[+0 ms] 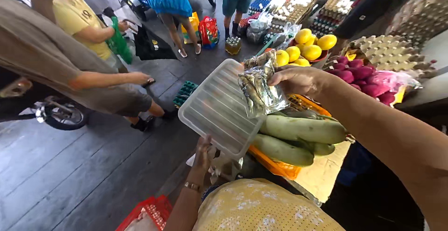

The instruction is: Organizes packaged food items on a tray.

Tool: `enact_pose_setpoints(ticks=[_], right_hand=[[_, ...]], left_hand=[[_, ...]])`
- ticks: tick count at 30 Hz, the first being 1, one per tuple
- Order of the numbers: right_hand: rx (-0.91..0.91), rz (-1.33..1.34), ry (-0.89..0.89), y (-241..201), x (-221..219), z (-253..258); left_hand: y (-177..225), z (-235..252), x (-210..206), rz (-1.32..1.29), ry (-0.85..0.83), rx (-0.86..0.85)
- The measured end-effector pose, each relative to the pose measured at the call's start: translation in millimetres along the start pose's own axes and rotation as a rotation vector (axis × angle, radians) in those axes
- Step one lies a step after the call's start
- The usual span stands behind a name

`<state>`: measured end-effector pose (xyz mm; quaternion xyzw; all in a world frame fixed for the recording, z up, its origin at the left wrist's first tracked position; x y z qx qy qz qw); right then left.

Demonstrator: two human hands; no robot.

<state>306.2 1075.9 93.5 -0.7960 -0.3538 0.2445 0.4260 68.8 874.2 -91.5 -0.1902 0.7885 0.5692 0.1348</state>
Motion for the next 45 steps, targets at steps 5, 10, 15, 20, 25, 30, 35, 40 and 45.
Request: enact_pose_setpoints(ticks=[5,10,15,20,25,30,35,40,45], right_hand=[[0.023,-0.017,0.002,-16.2,-0.7,1.3],[0.016,-0.056,0.060,-20.6,19.2,0.9],[-0.125,-0.152,-0.050,0.9,7.8,49.8],[-0.297,-0.261,-0.178,34.0,-15.5,101.1],[-0.351,-0.428,-0.090,40.4,11.6,111.9],[-0.491,-0.536,0.194,-1.2,16.0,72.1],[-0.365,-0.523,0.153,30.6,50.0,107.9],[-0.355,-0.907,0.162,23.6,26.4,125.0],[-0.274,-0.748,0.408,20.6,55.8,102.1]], left_hand=[[-0.1,21.9,-12.8,-0.158,0.019,0.117],[5.5,18.5,-6.3,-0.211,0.012,0.066],[-7.4,26.6,-14.5,-0.194,0.008,0.102],[-8.3,22.7,-13.9,-0.184,0.039,0.159],[-16.8,19.1,-11.3,-0.178,0.021,0.192],[-23.1,16.7,-11.0,-0.191,0.006,0.241],[-23.6,16.0,-11.0,-0.163,-0.061,0.253],[-21.1,9.7,-16.9,-0.149,-0.165,0.219],[-21.4,6.5,-8.7,-0.161,-0.182,0.179]])
Point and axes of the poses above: each hand's wrist, its own z-axis towards the middle knuckle, its own x-axis out of the back of the hand, y = z × x, the point moved 10 cm from there along z, towards the middle knuckle, and after that the axes turned 14 degrees about -y, right-handed, at the moved point
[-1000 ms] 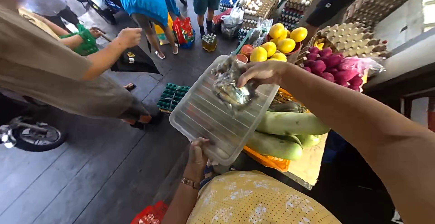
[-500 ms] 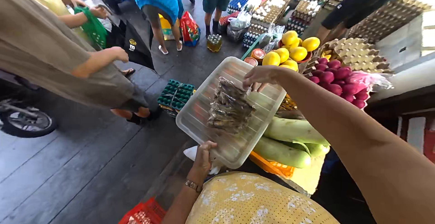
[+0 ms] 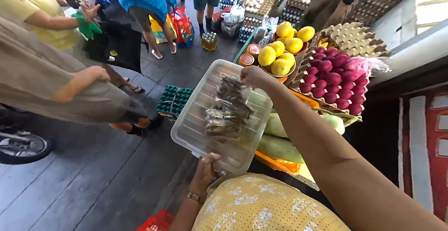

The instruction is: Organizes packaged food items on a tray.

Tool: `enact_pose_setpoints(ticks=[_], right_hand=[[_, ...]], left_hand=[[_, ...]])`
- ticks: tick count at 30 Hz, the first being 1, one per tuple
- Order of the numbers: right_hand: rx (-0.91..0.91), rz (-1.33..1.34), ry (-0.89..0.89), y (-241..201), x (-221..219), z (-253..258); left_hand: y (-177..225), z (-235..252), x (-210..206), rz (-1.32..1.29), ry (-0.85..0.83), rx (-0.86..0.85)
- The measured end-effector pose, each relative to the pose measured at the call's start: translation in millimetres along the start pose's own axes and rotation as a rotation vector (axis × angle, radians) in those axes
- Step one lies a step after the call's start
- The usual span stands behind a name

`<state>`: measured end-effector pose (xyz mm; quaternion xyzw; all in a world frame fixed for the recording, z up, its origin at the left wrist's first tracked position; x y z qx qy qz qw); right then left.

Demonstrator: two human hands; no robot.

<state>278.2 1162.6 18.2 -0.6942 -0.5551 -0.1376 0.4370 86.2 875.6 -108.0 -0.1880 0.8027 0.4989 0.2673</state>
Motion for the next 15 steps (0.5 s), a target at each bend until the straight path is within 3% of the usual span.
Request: enact_pose_setpoints(ticks=[5,10,15], right_hand=[[0.008,0.140,0.209,11.5,32.1,0.9],[0.010,0.274,0.317,7.5,30.8,12.7],[-0.120,0.052,0.397,-15.6,19.3,-25.8]], left_hand=[[7.5,-10.6,9.3,0.010,0.005,-0.015],[3.4,-11.9,11.9,0.024,0.010,-0.003],[2.2,-10.8,11.0,0.025,0.013,0.010]])
Point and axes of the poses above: each hand's wrist, its own z-axis towards the middle knuckle, its own x-axis out of the back of the hand, y = z × x, the point moved 10 cm from there along z, towards the middle knuckle, and after that the axes turned 14 degrees about -y, right-handed, at the moved point
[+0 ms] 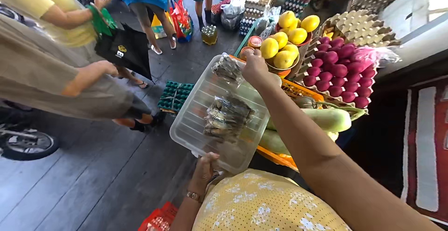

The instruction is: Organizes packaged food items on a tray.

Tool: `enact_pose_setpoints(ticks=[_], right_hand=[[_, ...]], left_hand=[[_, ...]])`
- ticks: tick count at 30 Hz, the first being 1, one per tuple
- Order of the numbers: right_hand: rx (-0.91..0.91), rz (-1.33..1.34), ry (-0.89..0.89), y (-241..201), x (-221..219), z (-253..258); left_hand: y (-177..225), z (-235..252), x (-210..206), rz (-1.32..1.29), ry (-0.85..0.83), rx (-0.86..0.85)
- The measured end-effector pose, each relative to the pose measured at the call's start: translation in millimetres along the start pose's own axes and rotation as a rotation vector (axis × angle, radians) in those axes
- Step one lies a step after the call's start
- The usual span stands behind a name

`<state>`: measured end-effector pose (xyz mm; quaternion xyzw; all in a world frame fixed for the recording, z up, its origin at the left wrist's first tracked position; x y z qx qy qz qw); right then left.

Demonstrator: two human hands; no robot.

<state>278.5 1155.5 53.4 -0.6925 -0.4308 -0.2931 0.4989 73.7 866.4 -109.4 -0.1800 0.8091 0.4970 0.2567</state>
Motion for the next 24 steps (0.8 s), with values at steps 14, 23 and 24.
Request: enact_pose_setpoints(ticks=[14,23,24], right_hand=[[0.251,0.120,-0.224,-22.9,-49.0,-34.4],[0.339,0.028,-0.067,-66.5,-36.0,-14.3],[0.358,-0.006,-0.104,-70.8,-39.3,-29.5]], left_hand=[[-3.6,6.2,8.2,0.048,0.052,-0.009],[-4.8,8.0,8.2,0.052,0.035,-0.009],[-6.1,8.5,8.3,0.046,0.034,0.001]])
Point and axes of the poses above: each hand's wrist, its own z-axis towards the middle knuckle, its own x-axis out of the back of the hand, y = z × x, the point moved 10 cm from there along z, towards the middle knuckle, and after that the axes turned 14 degrees about -y, right-handed, at the moved point
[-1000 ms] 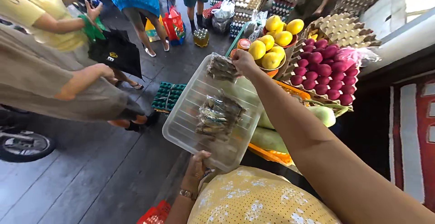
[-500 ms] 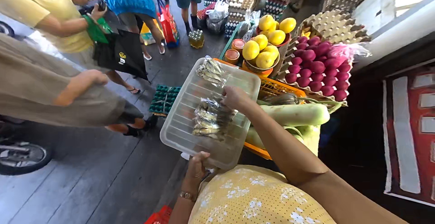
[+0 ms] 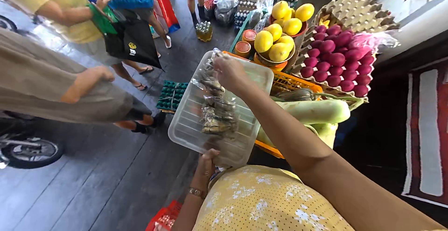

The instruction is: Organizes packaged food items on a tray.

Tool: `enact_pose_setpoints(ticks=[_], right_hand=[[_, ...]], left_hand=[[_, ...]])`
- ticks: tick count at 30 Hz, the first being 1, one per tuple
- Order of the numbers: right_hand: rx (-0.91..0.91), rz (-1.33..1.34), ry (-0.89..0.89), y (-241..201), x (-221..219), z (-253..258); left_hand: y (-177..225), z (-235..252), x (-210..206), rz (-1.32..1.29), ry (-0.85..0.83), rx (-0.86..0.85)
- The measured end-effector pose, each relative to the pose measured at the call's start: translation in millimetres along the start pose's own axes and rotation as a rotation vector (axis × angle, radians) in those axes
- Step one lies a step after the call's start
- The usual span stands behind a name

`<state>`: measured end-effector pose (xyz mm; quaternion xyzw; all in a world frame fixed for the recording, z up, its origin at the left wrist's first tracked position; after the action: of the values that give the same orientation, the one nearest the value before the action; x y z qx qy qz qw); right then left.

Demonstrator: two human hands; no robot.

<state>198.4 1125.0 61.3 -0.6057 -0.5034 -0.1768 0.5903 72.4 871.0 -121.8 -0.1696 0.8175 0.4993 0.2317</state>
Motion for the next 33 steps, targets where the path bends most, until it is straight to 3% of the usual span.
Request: enact_pose_setpoints(ticks=[4,7,12,18,21,23,26,30,33], right_hand=[[-0.074,-0.057,-0.355,3.7,-60.7,-33.2],[-0.113,0.012,-0.312,15.3,-72.4,-37.5],[-0.017,0.153,-0.261,17.1,-66.8,-22.8],[0.026,0.172,-0.102,-8.5,-43.5,6.0],[0.060,0.098,-0.047,-28.0,-27.8,-5.0],[0.095,0.042,-0.127,-38.8,-29.5,-27.9],[0.029,-0.043,-0.407,-30.4,-67.1,-68.2],[-0.080,-0.025,-0.366,-5.7,-101.3,-89.6],[-0.066,0.109,-0.361,-1.8,-108.2,-87.1]], left_hand=[[1.3,-0.1,-2.7,0.002,-0.005,-0.004],[3.0,2.2,-5.2,-0.002,-0.010,-0.024],[2.7,2.7,-6.4,-0.003,-0.004,-0.027],[1.5,2.1,-7.8,0.001,-0.026,-0.015],[3.2,1.5,-9.2,-0.017,-0.017,-0.012],[3.0,1.7,-8.7,-0.032,-0.020,-0.032],[1.0,1.8,-8.1,-0.034,-0.024,-0.042],[3.5,4.1,-10.7,-0.011,-0.092,-0.101],[2.2,3.7,-9.6,-0.030,-0.112,-0.127]])
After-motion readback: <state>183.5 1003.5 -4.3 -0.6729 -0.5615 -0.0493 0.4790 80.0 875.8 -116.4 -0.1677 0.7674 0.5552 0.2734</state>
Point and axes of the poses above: each hand's wrist, its own z-axis towards the middle knuckle, its own x-axis out of the back of the hand, y = z × x, the point moved 10 cm from there along z, towards the middle knuckle, and after that the axes turned 14 degrees about -y, right-handed, at the moved point
